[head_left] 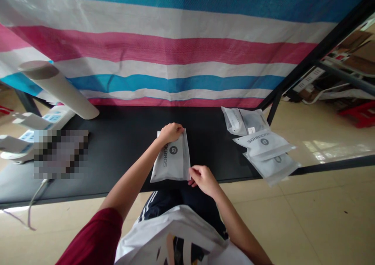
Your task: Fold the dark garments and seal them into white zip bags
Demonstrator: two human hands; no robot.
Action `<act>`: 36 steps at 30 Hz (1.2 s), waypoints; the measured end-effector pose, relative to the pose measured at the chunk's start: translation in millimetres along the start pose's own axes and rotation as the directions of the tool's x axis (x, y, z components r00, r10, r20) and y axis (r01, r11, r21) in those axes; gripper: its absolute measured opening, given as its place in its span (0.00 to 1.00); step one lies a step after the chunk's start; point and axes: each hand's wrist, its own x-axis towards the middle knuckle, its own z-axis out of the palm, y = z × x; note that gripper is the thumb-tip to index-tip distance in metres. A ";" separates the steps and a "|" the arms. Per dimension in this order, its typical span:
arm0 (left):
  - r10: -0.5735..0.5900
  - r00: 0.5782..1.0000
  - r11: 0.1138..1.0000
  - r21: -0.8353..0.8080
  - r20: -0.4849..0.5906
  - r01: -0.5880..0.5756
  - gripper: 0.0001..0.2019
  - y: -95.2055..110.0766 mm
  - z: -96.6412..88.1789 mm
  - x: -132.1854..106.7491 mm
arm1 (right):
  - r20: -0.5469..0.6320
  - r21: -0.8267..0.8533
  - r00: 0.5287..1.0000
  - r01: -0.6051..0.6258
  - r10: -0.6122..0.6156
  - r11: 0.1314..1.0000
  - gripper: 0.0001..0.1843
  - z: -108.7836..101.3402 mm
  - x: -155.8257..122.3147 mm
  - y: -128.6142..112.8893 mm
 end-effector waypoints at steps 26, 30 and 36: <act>0.326 0.865 0.942 0.053 -0.383 -0.331 0.32 -36.7 57.5 -111.1 | 0.021 -0.668 0.983 0.150 -0.183 0.729 0.09 -5.9 75.9 -47.1; 0.309 0.876 0.950 0.078 -0.370 -0.302 0.32 -34.6 57.8 -111.5 | 0.028 -0.578 0.983 0.163 -0.180 0.800 0.08 -8.3 80.6 -45.9; 0.241 0.919 0.970 0.070 -0.311 -0.231 0.33 -25.0 55.3 -112.2 | -0.157 -0.162 0.977 0.117 -0.143 0.980 0.16 -32.9 58.8 -38.0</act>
